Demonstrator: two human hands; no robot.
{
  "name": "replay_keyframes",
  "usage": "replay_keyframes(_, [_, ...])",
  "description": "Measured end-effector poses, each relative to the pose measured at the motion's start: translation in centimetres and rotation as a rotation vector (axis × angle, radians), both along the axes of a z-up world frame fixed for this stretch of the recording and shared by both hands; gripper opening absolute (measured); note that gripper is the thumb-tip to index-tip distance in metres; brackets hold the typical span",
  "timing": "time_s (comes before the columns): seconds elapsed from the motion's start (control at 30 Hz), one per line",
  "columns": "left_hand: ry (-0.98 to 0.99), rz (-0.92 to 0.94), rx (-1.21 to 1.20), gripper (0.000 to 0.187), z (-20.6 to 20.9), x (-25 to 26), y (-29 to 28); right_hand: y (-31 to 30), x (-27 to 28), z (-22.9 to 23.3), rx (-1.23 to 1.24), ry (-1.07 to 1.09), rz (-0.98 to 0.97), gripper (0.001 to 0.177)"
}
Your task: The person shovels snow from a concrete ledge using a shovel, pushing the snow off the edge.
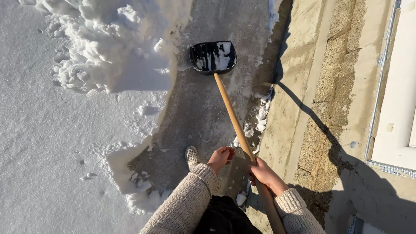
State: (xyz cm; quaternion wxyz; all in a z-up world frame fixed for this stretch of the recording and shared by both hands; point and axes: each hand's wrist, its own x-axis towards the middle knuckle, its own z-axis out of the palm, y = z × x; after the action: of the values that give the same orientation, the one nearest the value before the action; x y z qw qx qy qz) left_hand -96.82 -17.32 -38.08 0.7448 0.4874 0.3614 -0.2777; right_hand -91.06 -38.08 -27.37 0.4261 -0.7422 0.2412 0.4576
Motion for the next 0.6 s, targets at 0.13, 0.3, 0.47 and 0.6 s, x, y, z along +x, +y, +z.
replay_keyframes(0.13, [0.001, 0.062, -0.083, 0.044, 0.0, -0.3, -1.7, 3.3, -2.1, 3.9, 0.105, 0.079, -0.014, 0.048])
replay_keyframes(0.3, [0.038, 0.225, -0.212, 0.067, 3.5, -2.1, -2.7, 0.8, -5.4, 0.7, 0.209, 0.114, 0.028, 0.055])
replay_keyframes(0.47, [0.056, 0.284, -0.212, 0.070, 3.9, -6.0, -5.3, -1.7, -10.9, 0.0, 0.204, 0.015, 0.082, 0.043])
replay_keyframes(0.6, [0.056, 0.365, -0.240, 0.075, 4.7, -10.8, -8.2, -3.5, -16.0, 3.7, 0.217, -0.037, 0.107, 0.032])
